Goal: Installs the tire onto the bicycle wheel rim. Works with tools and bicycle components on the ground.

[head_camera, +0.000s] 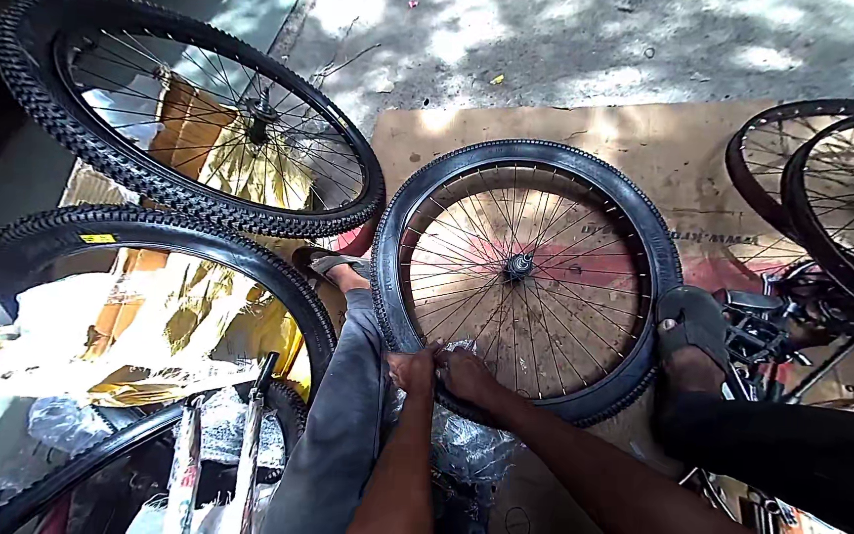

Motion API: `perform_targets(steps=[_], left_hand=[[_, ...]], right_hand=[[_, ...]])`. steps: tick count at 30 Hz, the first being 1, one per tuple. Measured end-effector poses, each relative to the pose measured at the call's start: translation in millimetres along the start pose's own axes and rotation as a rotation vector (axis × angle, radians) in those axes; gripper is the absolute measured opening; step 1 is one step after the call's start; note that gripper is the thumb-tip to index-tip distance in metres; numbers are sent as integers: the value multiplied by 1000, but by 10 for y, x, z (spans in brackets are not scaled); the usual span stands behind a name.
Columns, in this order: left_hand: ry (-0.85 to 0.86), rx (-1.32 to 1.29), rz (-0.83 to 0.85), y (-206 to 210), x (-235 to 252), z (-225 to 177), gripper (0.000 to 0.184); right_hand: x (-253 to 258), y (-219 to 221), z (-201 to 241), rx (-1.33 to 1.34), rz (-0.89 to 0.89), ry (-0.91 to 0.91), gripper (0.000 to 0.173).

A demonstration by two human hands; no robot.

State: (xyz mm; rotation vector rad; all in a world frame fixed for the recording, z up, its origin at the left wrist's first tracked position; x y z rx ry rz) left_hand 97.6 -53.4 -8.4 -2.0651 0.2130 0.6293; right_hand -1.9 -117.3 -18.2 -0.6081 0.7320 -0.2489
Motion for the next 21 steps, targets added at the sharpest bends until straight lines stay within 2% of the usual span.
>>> perform_targets(steps=[3,6,8,11,13,17,21], left_hand=[[61,-16,88,64,206,176,100],[117,-315,242,123,335,278,76],[127,-476,384,112,338,352,67],[153,-463,560,24,352,463,63],[167,-455,562,19,372,484,67],[206,-478,407,34,262,396,77],[131,-480,319,30,-64,427,71]], right_hand=[[122,147,-48,5,116,-26,44],[129,150,-22,48,90,34,40],[55,215,24,51,-3,85,40],[51,247,65,24,-82,122,37],[70,210,56,25,-52,114,36],[-14,26,73,-61,16,56,43],[-259,-181,216,-149,-197,-38,38]])
Point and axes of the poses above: each hand's wrist, its own x-axis towards the middle knuckle, its own y-axis out of the palm, z = x × y, the point moved 3 cm from there along x, towards the middle knuckle, and after that the axes turned 1 degree about -z, right-handed, at the moved point
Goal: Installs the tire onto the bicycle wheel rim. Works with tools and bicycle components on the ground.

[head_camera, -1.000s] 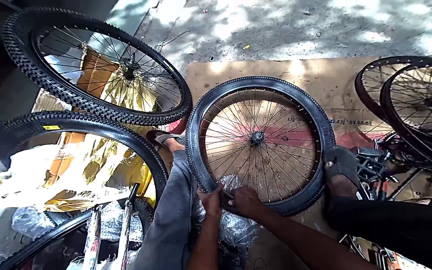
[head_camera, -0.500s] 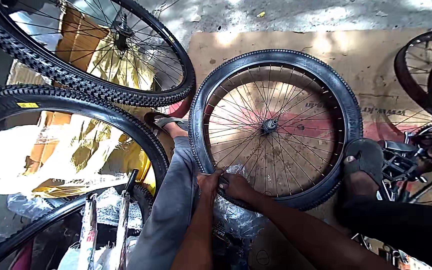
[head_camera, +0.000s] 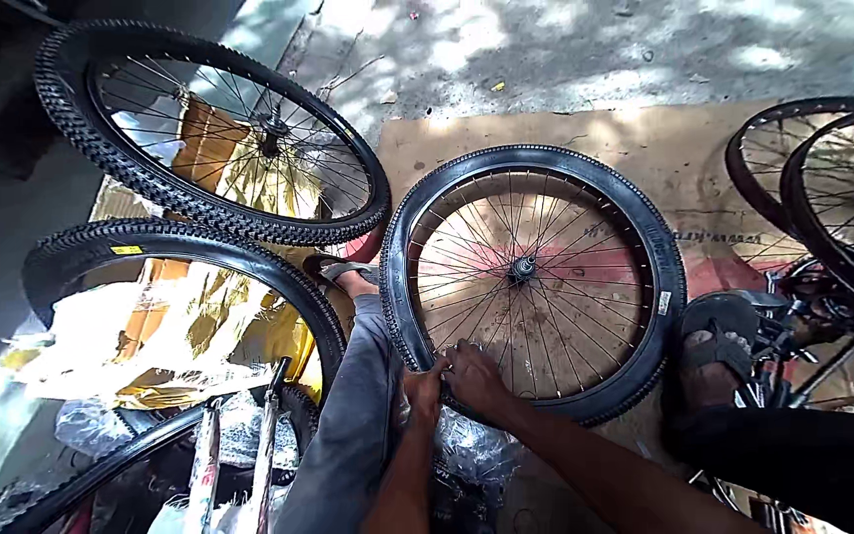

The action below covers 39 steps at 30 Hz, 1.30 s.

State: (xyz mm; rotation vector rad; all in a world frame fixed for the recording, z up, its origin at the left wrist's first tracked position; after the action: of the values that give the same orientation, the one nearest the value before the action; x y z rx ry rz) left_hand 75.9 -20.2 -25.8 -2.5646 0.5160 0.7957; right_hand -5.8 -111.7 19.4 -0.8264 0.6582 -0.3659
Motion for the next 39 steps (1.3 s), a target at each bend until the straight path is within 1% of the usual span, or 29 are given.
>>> perform_targets(steps=[1,2,3,4,6,7,8,9,10,12,13,15,16,18,20,22,24,27,29,30,32,33,34,35,36,37,38,39], left_hand=[[-31,-28,-24,39,-75,59,70],[-58,-60,-73,77,-144,100,72],[-63,-67,-137,99,-187,98,79],[-52,-30,-197,98,-189,42,92],[-27,77,-297,103,-122,-134,119],[-43,129,-308,121,-69,-195,131],[-73,202,-308,144,-5,-217,138],[-87,281,-316,169,61,-224,138],[-94,334,-316,190,121,-217,132],[-83,346,-260,146,204,-122,113],[-68,303,-212,111,247,-73,105],[-40,127,-105,80,305,-28,90],[-43,52,-43,61,299,0,84],[-69,0,71,22,286,35,76],[-88,24,151,-2,351,91,76],[-84,81,149,-14,409,81,77],[-47,154,50,-4,347,18,80],[19,236,-95,67,146,-20,99],[25,201,-122,147,-112,25,100],[11,170,-94,171,-272,82,98],[-75,128,44,239,-619,179,89],[-148,148,136,268,-780,224,82],[-229,199,237,280,-928,253,76],[-287,284,344,286,-1046,265,71],[-306,405,447,282,-1127,283,70],[-277,567,535,273,-1184,296,68],[-184,766,598,278,-1235,267,64],[-35,994,614,298,-1304,172,57]], right_hand=[[-24,-19,-18,14,-24,-2,39],[-35,-7,-66,39,-2,20,43],[-30,29,-137,69,60,55,48],[-18,80,-221,110,121,70,48],[-12,209,-383,210,229,45,45],[-11,279,-437,243,274,24,44],[2,335,-457,243,298,14,42],[39,367,-457,231,296,20,39],[81,389,-452,217,279,32,37],[76,449,-422,198,244,93,36],[59,469,-388,190,226,133,37],[53,485,-323,144,192,205,39],[36,499,-304,125,184,227,40],[33,519,-293,114,170,246,40],[55,521,-294,112,172,251,39],[79,495,-294,119,207,228,39],[62,470,-322,128,245,174,44],[-33,342,-431,82,305,43,50],[-186,155,-546,-22,361,-46,52],[-293,41,-605,-105,389,-105,50],[-528,-286,-725,-306,453,-243,40],[-645,-461,-797,-427,482,-317,38],[-758,-646,-880,-547,500,-400,40],[-863,-869,-954,-638,511,-462,42],[-984,-1147,-999,-702,517,-497,41],[-1113,-1452,-1020,-765,534,-497,42],[-1237,-1778,-1046,-811,526,-488,41],[-1365,-2123,-1083,-824,494,-473,38]])
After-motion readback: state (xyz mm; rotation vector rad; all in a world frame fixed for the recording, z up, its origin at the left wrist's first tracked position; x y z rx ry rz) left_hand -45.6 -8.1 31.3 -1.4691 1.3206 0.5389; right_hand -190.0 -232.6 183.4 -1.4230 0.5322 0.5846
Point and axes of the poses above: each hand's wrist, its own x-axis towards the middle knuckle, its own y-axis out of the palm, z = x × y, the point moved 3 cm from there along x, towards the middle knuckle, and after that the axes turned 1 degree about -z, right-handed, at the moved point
